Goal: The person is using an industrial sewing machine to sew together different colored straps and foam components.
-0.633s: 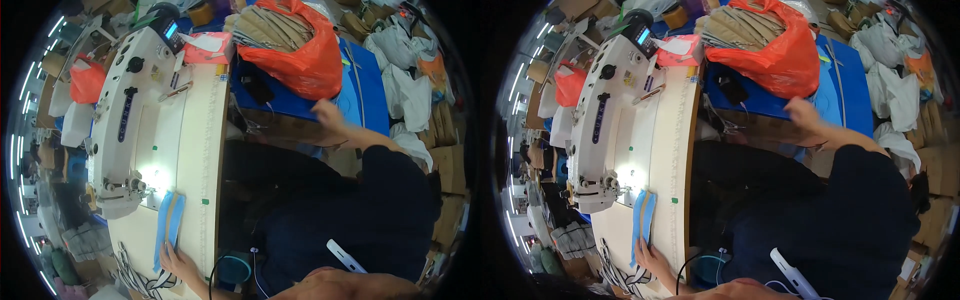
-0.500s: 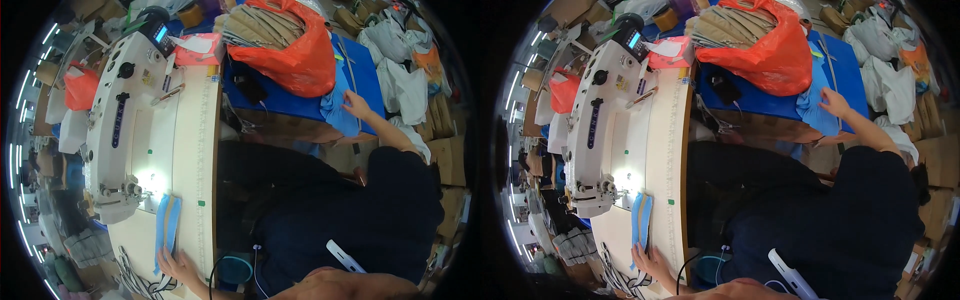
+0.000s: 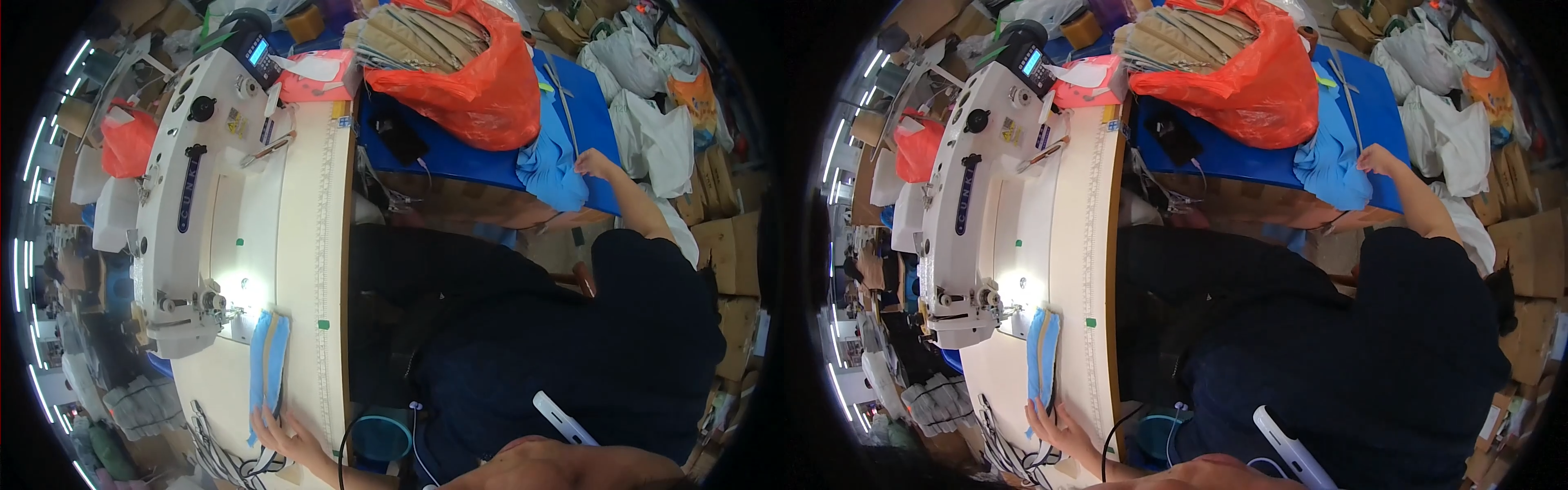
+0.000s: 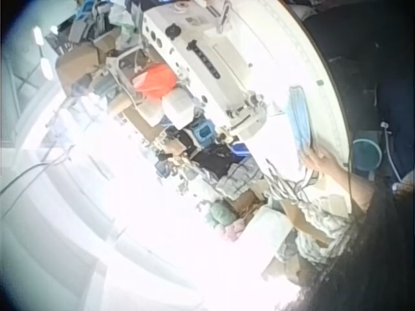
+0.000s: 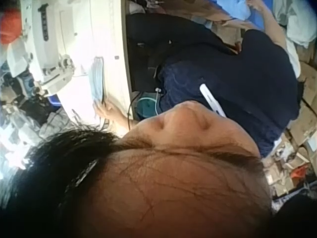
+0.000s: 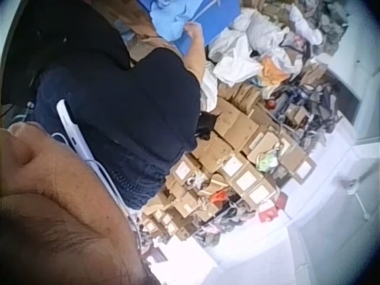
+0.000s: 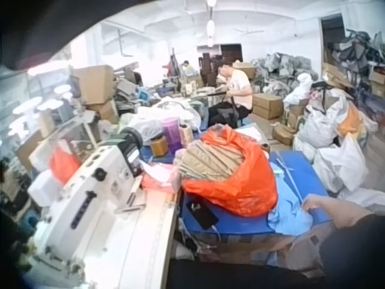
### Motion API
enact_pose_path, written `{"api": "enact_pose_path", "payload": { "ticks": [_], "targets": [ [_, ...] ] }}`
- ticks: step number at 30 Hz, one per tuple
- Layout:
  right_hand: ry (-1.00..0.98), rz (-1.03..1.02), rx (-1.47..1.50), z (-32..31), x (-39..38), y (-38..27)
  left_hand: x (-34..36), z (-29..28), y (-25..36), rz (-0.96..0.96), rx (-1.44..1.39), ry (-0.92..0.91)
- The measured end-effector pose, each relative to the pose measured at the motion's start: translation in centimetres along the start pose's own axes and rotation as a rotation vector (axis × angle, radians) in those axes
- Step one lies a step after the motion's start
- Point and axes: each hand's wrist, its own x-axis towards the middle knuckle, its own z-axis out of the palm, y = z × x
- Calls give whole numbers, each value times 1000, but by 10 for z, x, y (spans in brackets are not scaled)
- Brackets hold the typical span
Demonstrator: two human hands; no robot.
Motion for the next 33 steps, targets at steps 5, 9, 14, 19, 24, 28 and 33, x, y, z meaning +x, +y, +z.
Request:
{"api": "enact_pose_path", "payload": {
  "ticks": [5,9,14,19,24,28,33],
  "targets": [
    [258,-94,-8,-51,-20,-21,6,14,-8,-17,-84,44],
    [221,-104,213,-29,-6,-114,-17,-4,-21,-83,-45,60],
    [633,-418,24,-91,19,-89,2,-7,-6,-27,-112,95],
    [954,-572,294,-116,26,-149,1,-9,-6,-17,-103,100],
    [233,-867,99,-62,-22,-307,-14,-23,-5,-122,-217,123],
    [-417,-1001,70,19,-139,-369,23,1,41,-7,-390,120],
    [-1062,-991,96,169,-174,-423,73,-2,126,132,-726,26]
  ]
}}
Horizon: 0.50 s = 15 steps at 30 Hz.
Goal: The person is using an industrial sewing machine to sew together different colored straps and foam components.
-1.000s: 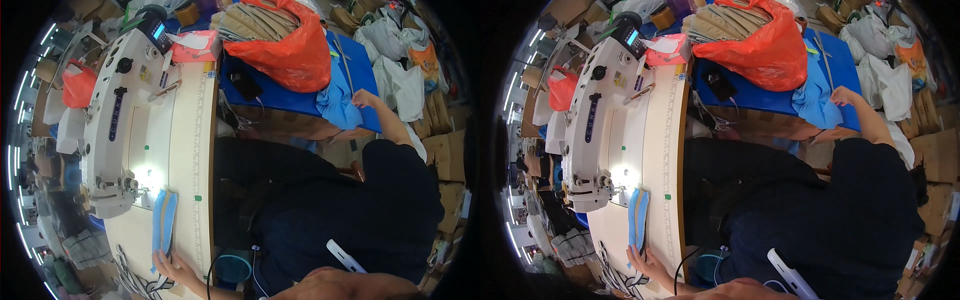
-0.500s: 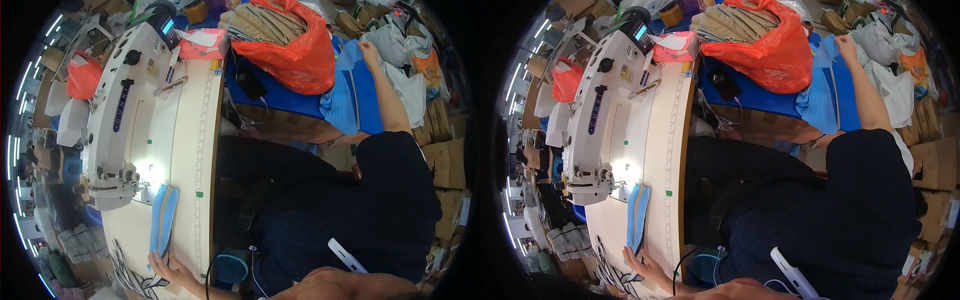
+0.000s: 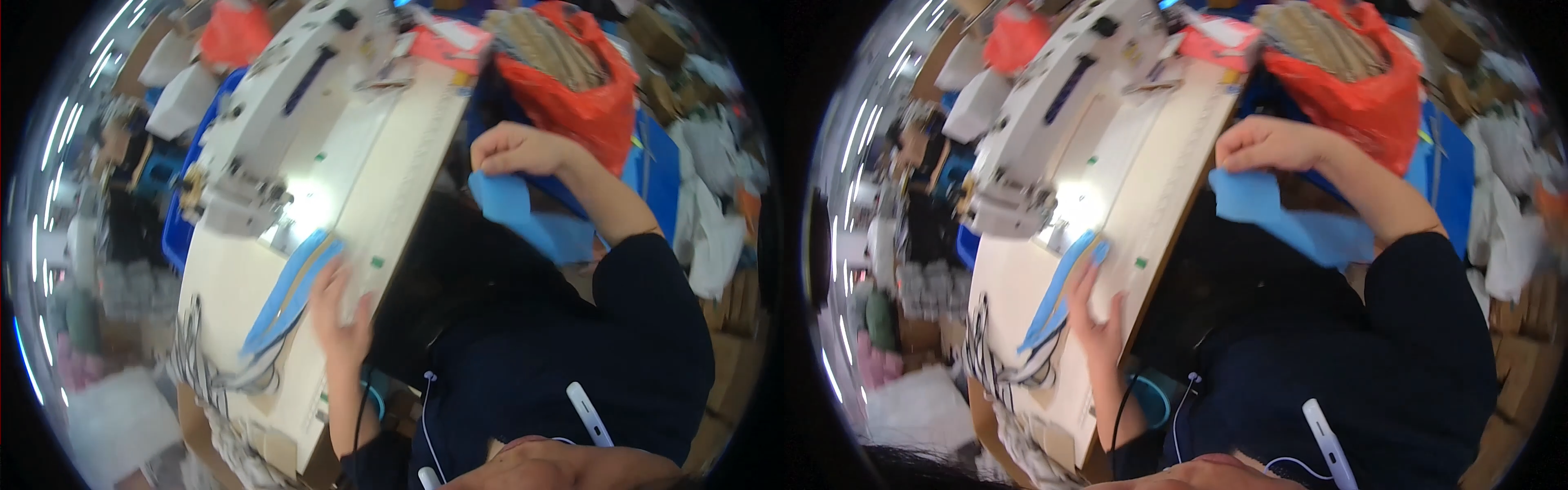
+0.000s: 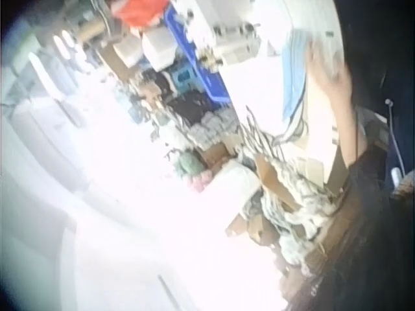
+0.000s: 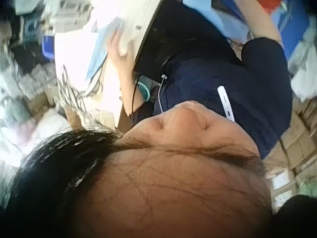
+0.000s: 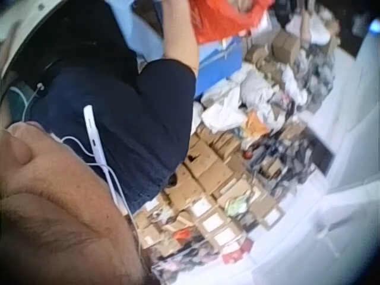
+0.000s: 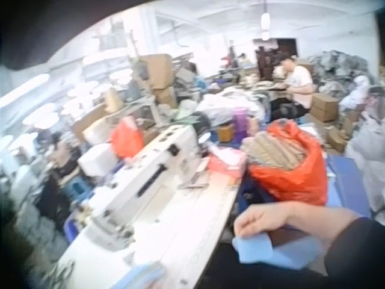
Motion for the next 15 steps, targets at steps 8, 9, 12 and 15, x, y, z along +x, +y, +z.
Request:
{"api": "enact_pose_path", "payload": {
  "ticks": [8,9,12,15],
  "targets": [
    [-338,16,340,121,108,27,22,10,6,65,-158,-62],
    [-320,90,375,125,112,27,21,8,6,-49,-257,12],
    [-123,-193,210,132,113,16,5,3,-3,-531,-639,128],
    [-54,-375,-2,135,104,-12,4,-1,-1,-564,-631,169]
  ]
}}
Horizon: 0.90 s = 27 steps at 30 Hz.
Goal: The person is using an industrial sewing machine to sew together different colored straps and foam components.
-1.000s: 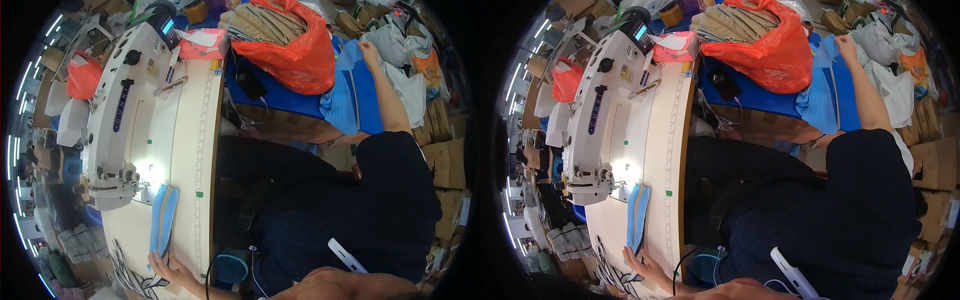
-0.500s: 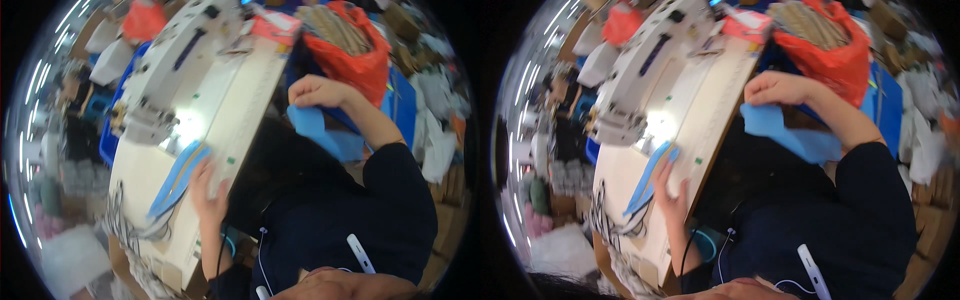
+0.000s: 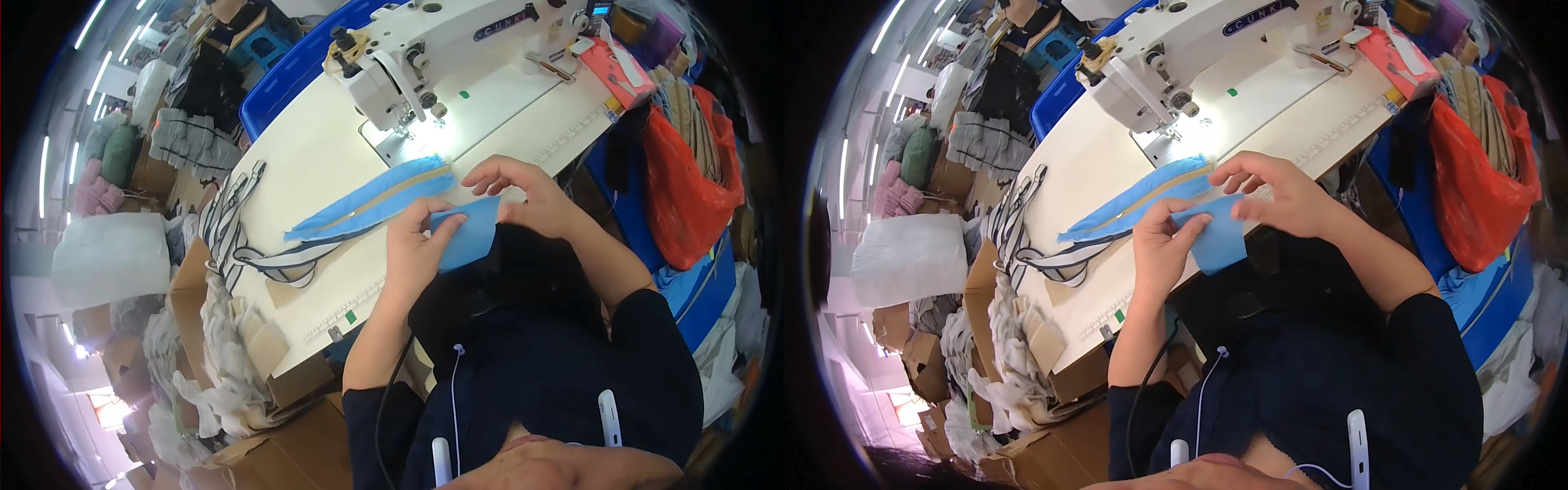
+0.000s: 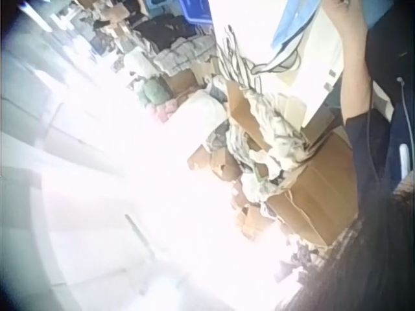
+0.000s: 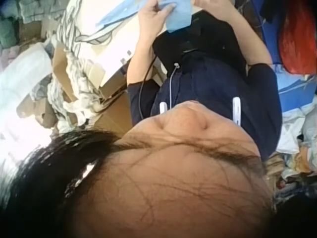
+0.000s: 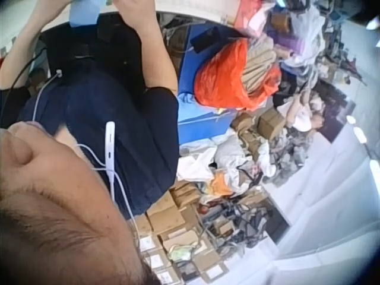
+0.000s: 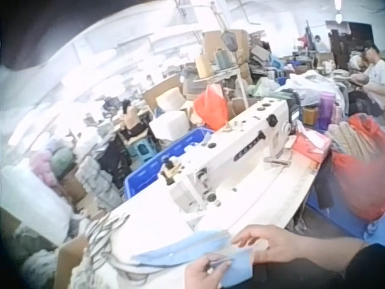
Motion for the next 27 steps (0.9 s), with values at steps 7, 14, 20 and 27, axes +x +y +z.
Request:
{"api": "enact_pose_path", "payload": {
  "ticks": [7,14,20,27],
  "targets": [
    [-57,-64,-454,9,-2,-19,-12,2,-1,-4,248,-202],
    [228,21,135,-35,-13,12,-61,-73,-30,-321,187,-471],
    [40,85,-8,-29,14,60,-60,-204,62,-379,375,-103],
    [228,-62,-614,0,75,103,25,-216,88,-363,1156,8]
  ]
}}
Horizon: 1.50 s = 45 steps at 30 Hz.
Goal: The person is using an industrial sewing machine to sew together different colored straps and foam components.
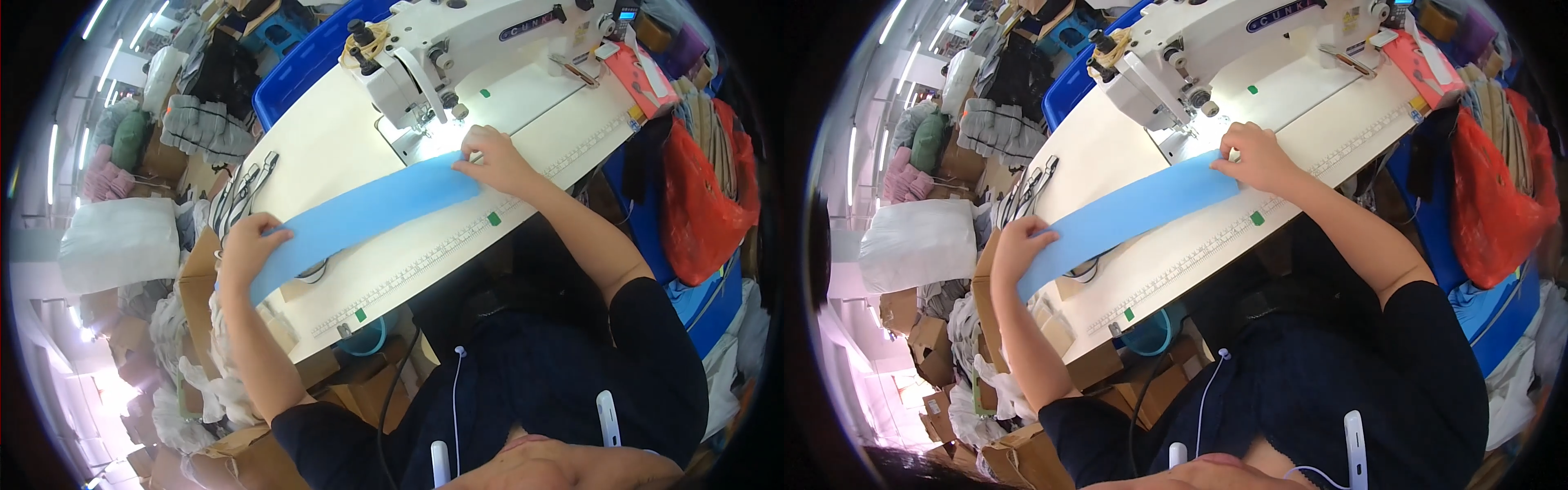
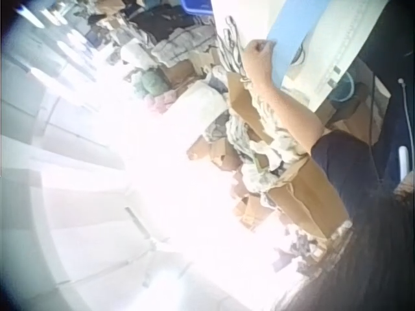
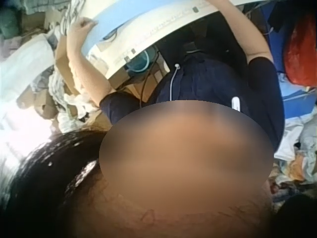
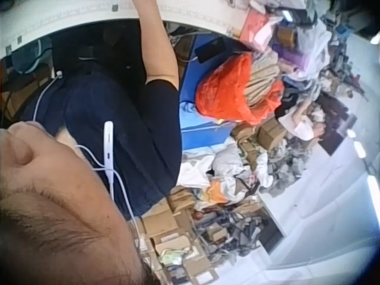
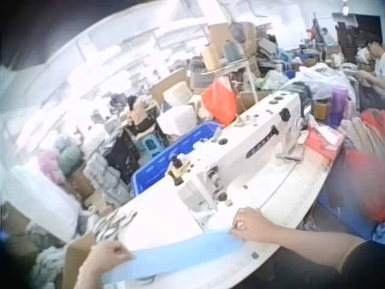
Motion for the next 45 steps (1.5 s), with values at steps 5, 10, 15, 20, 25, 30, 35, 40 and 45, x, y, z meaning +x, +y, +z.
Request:
{"api": "enact_pose_path", "payload": {
  "ticks": [5,10,15,20,25,30,35,40,45],
  "targets": [
    [-12,60,-146,12,5,1,33,54,-12,71,156,113],
    [-23,97,-179,10,4,0,56,104,80,348,-243,135],
    [-3,82,-147,10,4,-3,68,145,128,456,-135,63],
    [11,129,-71,9,3,-11,80,150,133,364,-48,-114],
    [76,98,27,4,-2,-6,78,145,132,291,-208,-196],
    [-114,41,258,-2,-1,-1,71,145,126,552,-284,17],
    [-164,129,432,-1,-3,-13,67,134,127,323,-401,-231],
    [-146,142,475,1,-4,-14,68,124,131,285,-321,-285],
    [-115,139,495,6,-3,-8,64,125,131,254,-286,-269]
  ]
}}
